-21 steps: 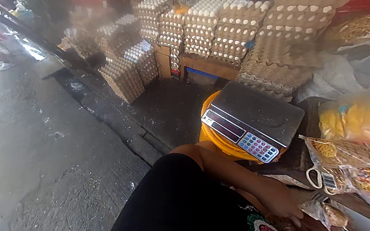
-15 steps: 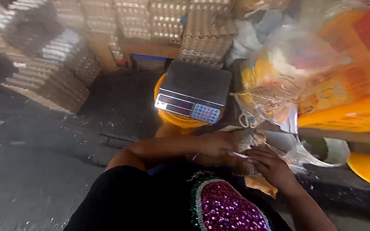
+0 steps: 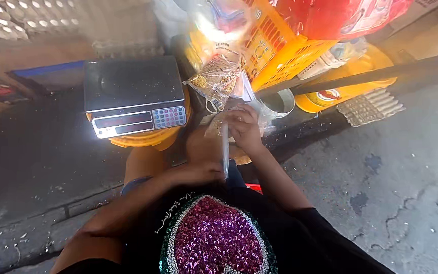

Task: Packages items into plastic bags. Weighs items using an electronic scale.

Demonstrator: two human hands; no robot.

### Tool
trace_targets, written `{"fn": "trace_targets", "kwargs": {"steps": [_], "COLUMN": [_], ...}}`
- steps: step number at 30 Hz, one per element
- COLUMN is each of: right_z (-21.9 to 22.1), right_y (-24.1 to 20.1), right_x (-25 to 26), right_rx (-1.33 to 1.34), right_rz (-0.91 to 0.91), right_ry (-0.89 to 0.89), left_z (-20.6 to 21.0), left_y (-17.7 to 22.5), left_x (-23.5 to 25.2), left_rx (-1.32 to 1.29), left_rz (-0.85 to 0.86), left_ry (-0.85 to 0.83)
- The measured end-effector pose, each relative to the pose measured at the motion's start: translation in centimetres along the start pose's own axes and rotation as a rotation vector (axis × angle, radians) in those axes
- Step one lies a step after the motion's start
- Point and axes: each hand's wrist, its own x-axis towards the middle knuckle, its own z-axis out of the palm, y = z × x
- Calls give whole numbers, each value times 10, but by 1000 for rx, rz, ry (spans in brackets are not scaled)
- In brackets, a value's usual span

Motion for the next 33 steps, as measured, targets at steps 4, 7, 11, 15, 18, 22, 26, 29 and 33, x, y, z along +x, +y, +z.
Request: {"fn": "trace_targets", "kwargs": {"steps": [4, 7, 11, 15, 18, 22, 26, 29, 33], "right_z": [-14, -21, -23, -13, -1, 9, 1, -3, -3], "right_y": [-37, -41, -35, -19, -13, -17, -11, -4, 8], "right_x": [19, 21, 16, 7, -7, -25, -44, -56, -64], "right_rx": [164, 255, 207, 44, -12, 7, 114, 143, 170], "right_rz": [-150, -123, -30, 53, 75, 124, 140, 175, 224], "right_ry": [135, 113, 61, -17, -70, -184, -303, -392, -448], "left_z": [5, -1, 4, 0, -1, -22, -49, -41, -36], "left_y": [-1, -9, -29, -5, 19, 3, -9, -2, -6], "left_x": [10, 3, -1, -5, 7, 32, 26, 10, -8], "left_rx": [24, 6, 212, 182, 327, 1096, 1091, 916, 617], "left_rz": [21, -27, 72, 167, 276, 249, 41, -139, -208], "left_ry": [-38, -3, 55, -1, 194, 449, 284, 127, 232]}}
